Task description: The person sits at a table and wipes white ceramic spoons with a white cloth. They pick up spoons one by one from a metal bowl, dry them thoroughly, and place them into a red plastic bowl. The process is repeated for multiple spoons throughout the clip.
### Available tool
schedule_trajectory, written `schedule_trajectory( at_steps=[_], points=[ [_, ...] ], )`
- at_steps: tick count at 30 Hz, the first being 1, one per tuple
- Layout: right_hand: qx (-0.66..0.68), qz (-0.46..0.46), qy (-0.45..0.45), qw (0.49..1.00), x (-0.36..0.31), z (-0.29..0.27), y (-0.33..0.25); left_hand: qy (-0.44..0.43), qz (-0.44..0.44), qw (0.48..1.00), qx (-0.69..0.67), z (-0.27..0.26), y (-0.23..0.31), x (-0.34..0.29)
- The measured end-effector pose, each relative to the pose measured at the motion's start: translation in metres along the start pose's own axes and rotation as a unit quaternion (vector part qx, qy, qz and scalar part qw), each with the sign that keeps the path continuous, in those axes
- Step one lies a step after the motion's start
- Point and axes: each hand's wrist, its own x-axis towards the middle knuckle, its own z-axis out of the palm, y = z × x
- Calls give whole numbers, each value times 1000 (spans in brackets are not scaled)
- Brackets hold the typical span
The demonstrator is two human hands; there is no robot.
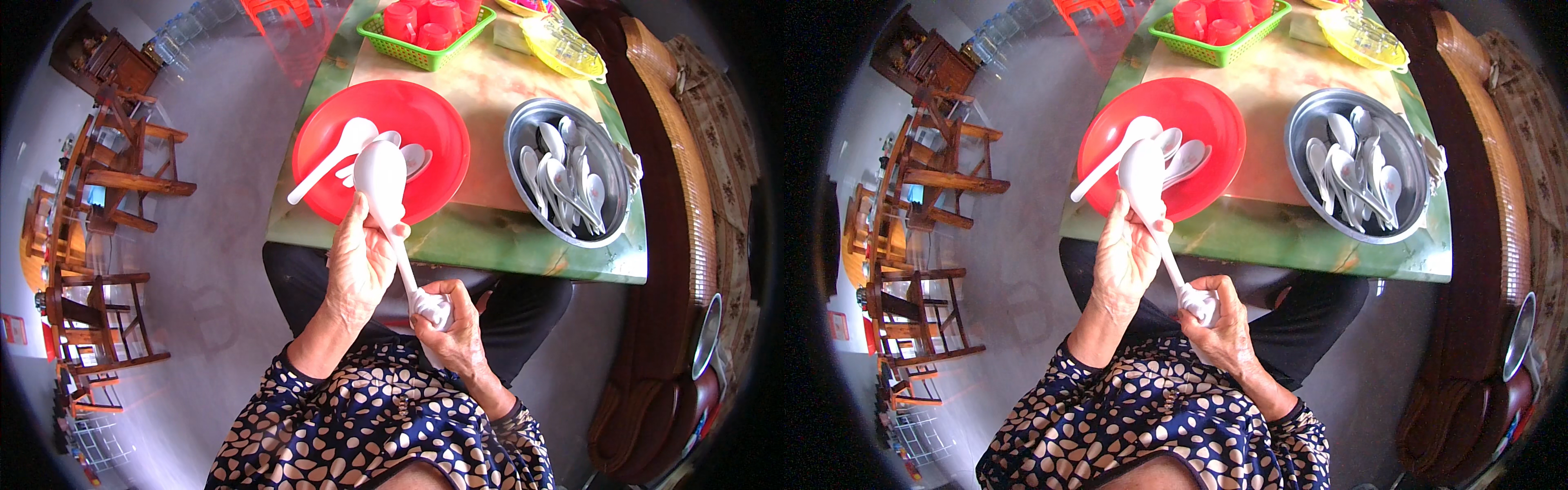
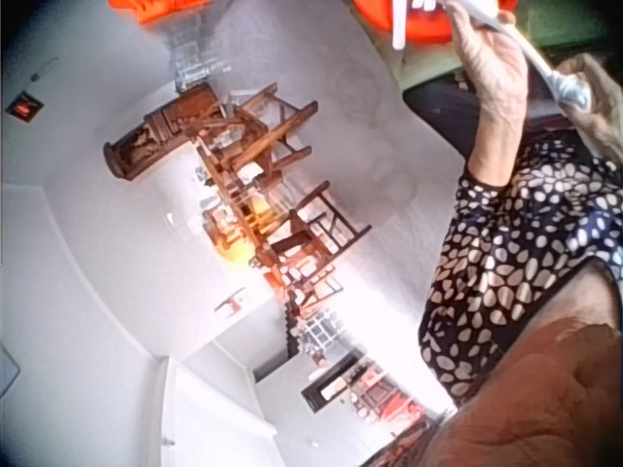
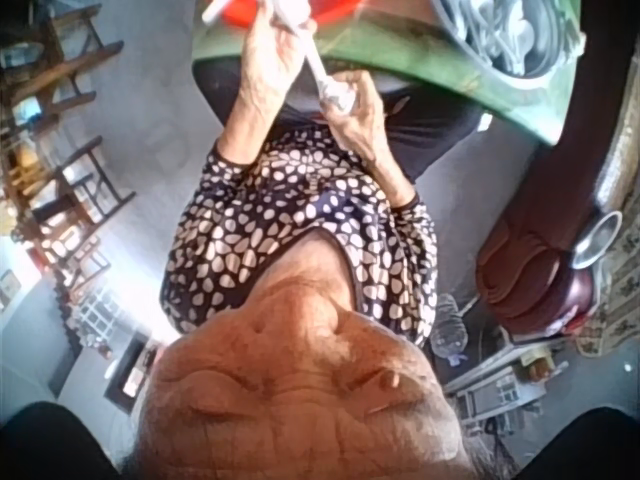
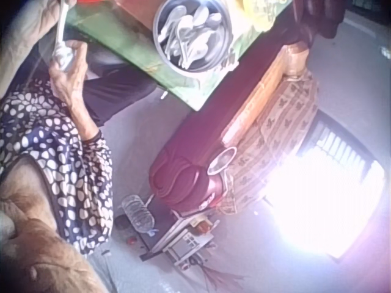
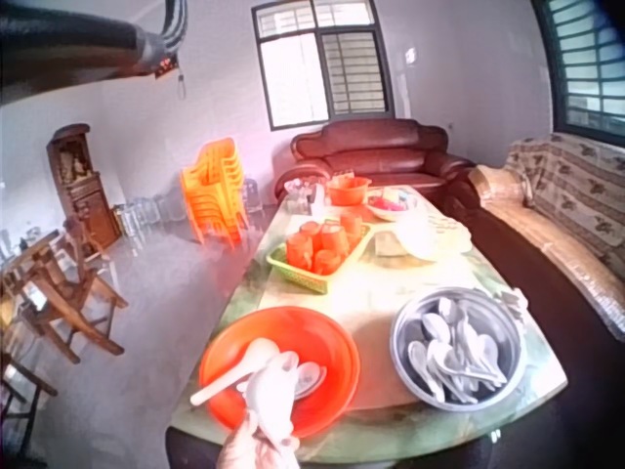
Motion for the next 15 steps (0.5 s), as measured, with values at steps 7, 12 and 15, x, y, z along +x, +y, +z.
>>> schedule_trajectory(
  at_steps=[7, 12, 15],
  points=[
    [-18, -113, -38, 993, -8, 7, 3, -37, 21, 996, 73, 6, 0, 2],
    [-8, -187, -57, 981, 5, -10, -3, -62, -101, 993, -27, -1, 5, 1],
    [-72, -253, 33, 964, 24, -11, -24, -100, -158, 982, 1, -12, 4, 2]
  ],
)
